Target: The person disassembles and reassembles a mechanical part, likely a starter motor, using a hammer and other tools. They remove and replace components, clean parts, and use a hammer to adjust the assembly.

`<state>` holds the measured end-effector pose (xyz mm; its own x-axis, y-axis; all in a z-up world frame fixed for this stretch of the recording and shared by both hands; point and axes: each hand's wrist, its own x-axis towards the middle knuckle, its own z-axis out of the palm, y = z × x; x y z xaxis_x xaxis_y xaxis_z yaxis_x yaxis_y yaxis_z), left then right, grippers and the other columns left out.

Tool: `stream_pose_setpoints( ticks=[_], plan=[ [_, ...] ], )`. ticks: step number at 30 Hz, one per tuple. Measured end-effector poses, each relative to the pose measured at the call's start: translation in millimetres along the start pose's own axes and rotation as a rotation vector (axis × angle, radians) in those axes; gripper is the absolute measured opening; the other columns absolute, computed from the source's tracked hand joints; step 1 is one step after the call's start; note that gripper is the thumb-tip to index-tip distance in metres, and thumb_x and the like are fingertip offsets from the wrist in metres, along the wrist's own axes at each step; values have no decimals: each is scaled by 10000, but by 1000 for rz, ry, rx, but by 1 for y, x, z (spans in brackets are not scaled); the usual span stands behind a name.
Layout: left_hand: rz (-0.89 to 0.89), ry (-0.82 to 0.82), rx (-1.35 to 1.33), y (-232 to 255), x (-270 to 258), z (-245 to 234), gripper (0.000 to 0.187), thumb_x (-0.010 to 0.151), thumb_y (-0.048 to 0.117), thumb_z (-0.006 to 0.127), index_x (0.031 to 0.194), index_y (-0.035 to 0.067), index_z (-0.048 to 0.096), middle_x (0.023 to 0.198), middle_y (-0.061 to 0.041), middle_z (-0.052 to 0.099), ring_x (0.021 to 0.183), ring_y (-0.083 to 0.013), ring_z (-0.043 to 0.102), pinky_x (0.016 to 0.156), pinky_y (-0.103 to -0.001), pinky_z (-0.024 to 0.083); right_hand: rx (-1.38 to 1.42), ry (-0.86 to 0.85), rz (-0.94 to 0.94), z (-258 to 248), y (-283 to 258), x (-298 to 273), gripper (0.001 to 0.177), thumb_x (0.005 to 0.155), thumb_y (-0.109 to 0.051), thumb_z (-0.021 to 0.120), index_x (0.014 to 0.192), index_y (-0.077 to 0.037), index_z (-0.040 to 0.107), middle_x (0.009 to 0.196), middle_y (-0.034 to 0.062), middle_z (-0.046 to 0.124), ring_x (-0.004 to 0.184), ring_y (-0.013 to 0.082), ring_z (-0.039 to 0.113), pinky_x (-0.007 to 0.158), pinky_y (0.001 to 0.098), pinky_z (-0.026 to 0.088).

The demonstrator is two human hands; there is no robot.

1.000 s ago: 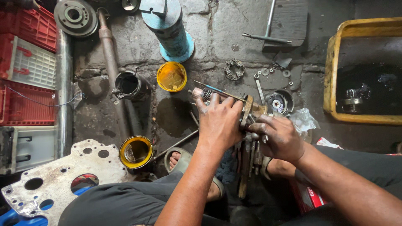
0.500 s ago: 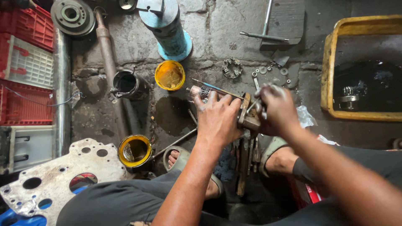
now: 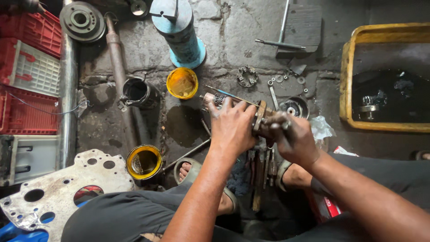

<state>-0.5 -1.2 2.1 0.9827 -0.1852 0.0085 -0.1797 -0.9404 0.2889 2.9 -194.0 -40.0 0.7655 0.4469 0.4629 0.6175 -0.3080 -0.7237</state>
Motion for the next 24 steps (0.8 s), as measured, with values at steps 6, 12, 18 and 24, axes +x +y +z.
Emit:
stream_pose_setpoints(
  ticks=[6, 12, 18, 24],
  plan=[
    [-1, -16, -8, 0, 0, 0, 547, 505, 267, 873, 1020, 183, 709, 1007, -26, 692, 1107, -338, 612, 1075, -774, 264, 453, -38, 745, 7, 54, 20, 160, 1023, -171, 507, 941, -63, 594, 712, 60, 612, 546, 172, 519, 477, 322, 367],
    [5, 20, -52, 1, 0, -1, 674, 425, 333, 910, 1051, 179, 714, 1007, -36, 694, 1095, -347, 602, 1031, -805, 233, 956, -37, 1700, 13, 89, 36, 227, 1045, -200, 408, 893, -98, 542, 603, 0, 482, 365, 92, 294, 312, 263, 180],
    [-17, -30, -1, 2, 0, -2, 615, 464, 323, 904, 1033, 196, 709, 1038, -13, 698, 1123, -327, 602, 1074, -811, 210, 580, 177, 997, 4, 35, 16, 232, 1080, -181, 477, 980, -39, 630, 720, 42, 632, 539, 100, 564, 458, 273, 417],
    [-19, -61, -1, 2, 1, -5, 635, 451, 300, 899, 1044, 186, 702, 1044, -14, 697, 1136, -328, 602, 1071, -787, 245, -64, -35, 96, -1, 2, 5, 61, 1004, -30, 575, 1034, 1, 619, 836, 121, 677, 692, 259, 688, 636, 372, 542]
  ],
)
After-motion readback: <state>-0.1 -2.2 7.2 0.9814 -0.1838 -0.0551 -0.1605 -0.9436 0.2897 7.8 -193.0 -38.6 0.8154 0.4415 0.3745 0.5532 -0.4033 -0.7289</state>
